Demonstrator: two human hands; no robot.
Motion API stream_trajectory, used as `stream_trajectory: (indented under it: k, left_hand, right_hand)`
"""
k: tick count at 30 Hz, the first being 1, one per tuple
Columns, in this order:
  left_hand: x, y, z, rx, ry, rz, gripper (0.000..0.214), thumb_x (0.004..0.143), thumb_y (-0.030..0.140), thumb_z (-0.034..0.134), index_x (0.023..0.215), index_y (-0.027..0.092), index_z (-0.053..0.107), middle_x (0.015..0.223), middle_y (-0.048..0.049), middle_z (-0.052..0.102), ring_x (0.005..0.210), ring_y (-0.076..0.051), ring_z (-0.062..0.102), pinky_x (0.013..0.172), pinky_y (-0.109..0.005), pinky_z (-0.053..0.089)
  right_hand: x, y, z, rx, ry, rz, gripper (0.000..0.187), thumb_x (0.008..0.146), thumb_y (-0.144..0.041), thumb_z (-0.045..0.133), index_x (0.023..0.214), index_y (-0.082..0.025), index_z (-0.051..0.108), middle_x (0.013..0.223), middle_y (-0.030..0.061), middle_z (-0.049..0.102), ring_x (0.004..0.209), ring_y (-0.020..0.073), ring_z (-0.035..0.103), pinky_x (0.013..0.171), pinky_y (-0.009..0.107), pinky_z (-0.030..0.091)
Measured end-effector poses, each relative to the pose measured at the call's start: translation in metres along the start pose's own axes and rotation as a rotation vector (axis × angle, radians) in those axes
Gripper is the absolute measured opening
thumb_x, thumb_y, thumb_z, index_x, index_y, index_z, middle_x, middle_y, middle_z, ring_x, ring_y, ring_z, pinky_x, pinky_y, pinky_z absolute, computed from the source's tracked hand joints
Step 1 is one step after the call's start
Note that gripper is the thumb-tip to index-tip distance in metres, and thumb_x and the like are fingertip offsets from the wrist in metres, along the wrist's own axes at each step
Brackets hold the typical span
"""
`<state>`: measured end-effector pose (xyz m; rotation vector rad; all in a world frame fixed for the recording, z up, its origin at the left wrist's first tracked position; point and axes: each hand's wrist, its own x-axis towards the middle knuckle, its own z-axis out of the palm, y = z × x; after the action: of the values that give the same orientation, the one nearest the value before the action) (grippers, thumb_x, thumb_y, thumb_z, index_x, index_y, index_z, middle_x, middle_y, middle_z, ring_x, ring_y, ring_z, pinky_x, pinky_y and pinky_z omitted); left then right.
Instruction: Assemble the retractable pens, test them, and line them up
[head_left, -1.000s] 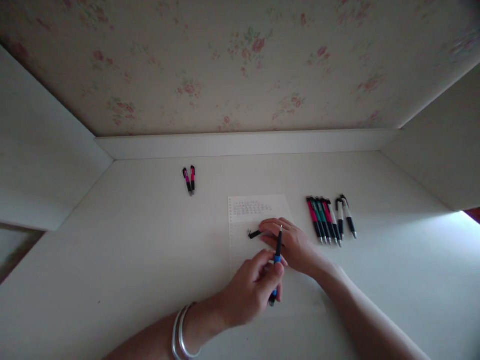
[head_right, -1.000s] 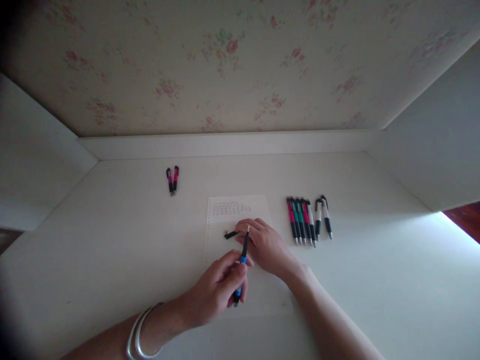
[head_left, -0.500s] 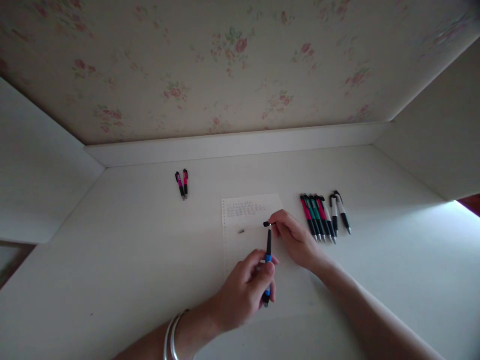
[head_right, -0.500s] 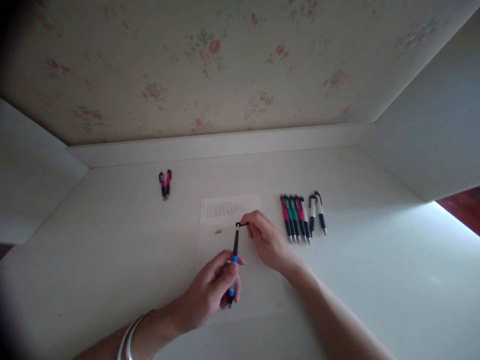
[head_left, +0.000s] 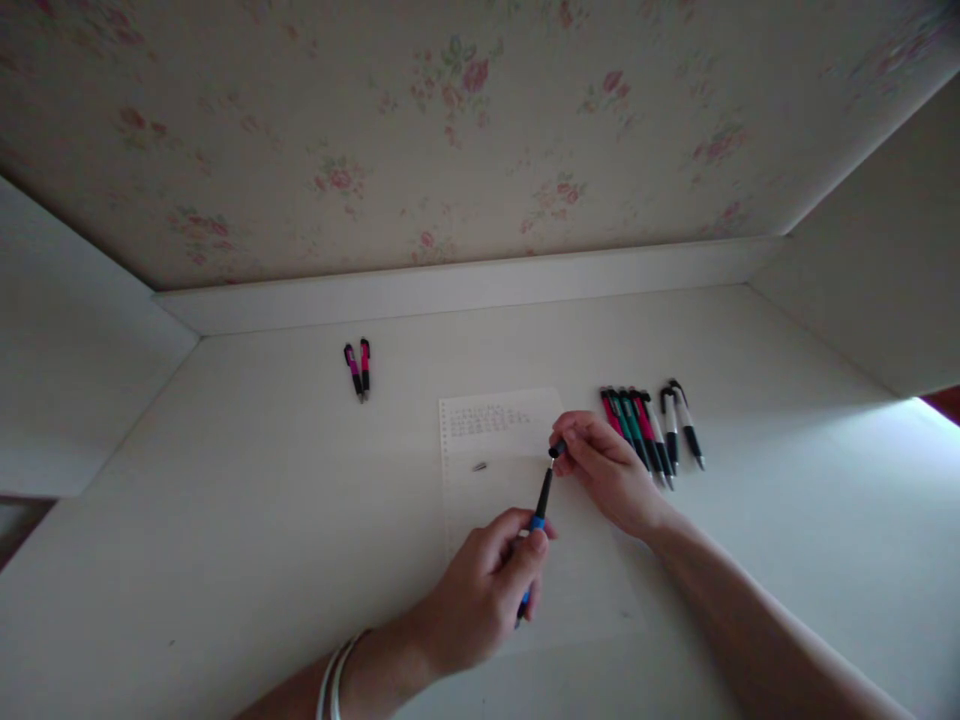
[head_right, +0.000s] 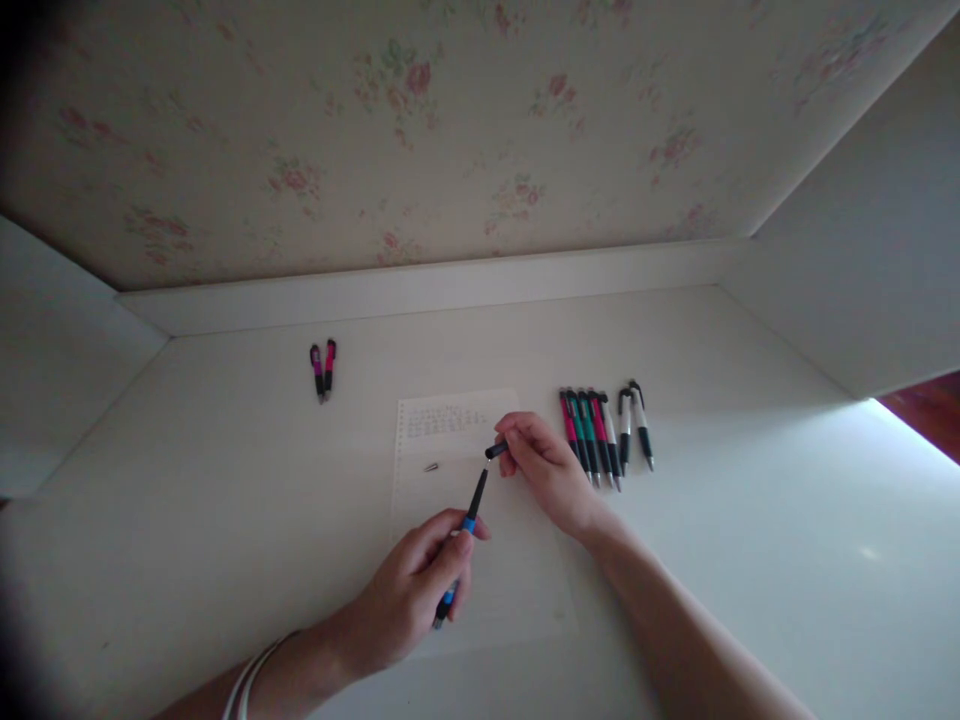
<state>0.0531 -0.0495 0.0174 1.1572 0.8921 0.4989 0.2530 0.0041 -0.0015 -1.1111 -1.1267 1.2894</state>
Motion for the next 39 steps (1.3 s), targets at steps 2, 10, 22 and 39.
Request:
stream_trajectory:
  k: [2,10,22,39]
  left_hand:
    - [0.000,-0.001,0.000,-0.018,0.002,0.008,0.049,0.098,0.060,0.042,0.108,0.015,0.057,0.056,0.0056,0.049,0.047,-0.009,0.041,0.047,-0.021,0.032]
    - [-0.001,-0.002,0.000,-0.025,0.006,0.015,0.049,0.098,0.060,0.042,0.109,0.014,0.057,0.056,0.0058,0.049,0.048,-0.009,0.041,0.048,-0.021,0.032]
    - [-0.001,0.009,-0.001,0.054,-0.022,-0.033,0.052,0.098,0.060,0.041,0.109,0.013,0.061,0.055,0.0058,0.047,0.048,-0.010,0.040,0.048,-0.022,0.031]
    - [0.002,0.001,0.000,-0.113,-0.020,0.079,0.042,0.100,0.055,0.041,0.098,0.015,0.053,0.069,0.0002,0.057,0.059,-0.011,0.044,0.056,-0.025,0.034]
  right_hand:
    - [0.000,-0.001,0.000,0.013,0.014,0.003,0.024,0.092,-0.047,0.062,0.095,-0.023,0.060,0.074,-0.0013,0.058,0.061,0.0130,0.054,0.059,0.027,0.044]
    - [0.000,-0.001,-0.002,0.056,-0.042,0.011,0.023,0.090,-0.045,0.066,0.094,-0.022,0.063,0.073,-0.0018,0.057,0.061,0.0116,0.052,0.056,0.024,0.043]
    - [-0.003,-0.009,0.004,-0.009,0.025,0.012,0.027,0.089,-0.044,0.067,0.099,-0.019,0.065,0.076,0.0034,0.071,0.059,0.0129,0.057,0.056,0.027,0.047]
    - [-0.020,-0.012,0.020,0.375,-0.342,0.239,0.042,0.082,-0.024,0.079,0.119,-0.023,0.061,0.082,0.0025,0.076,0.055,0.0096,0.063,0.055,0.024,0.051]
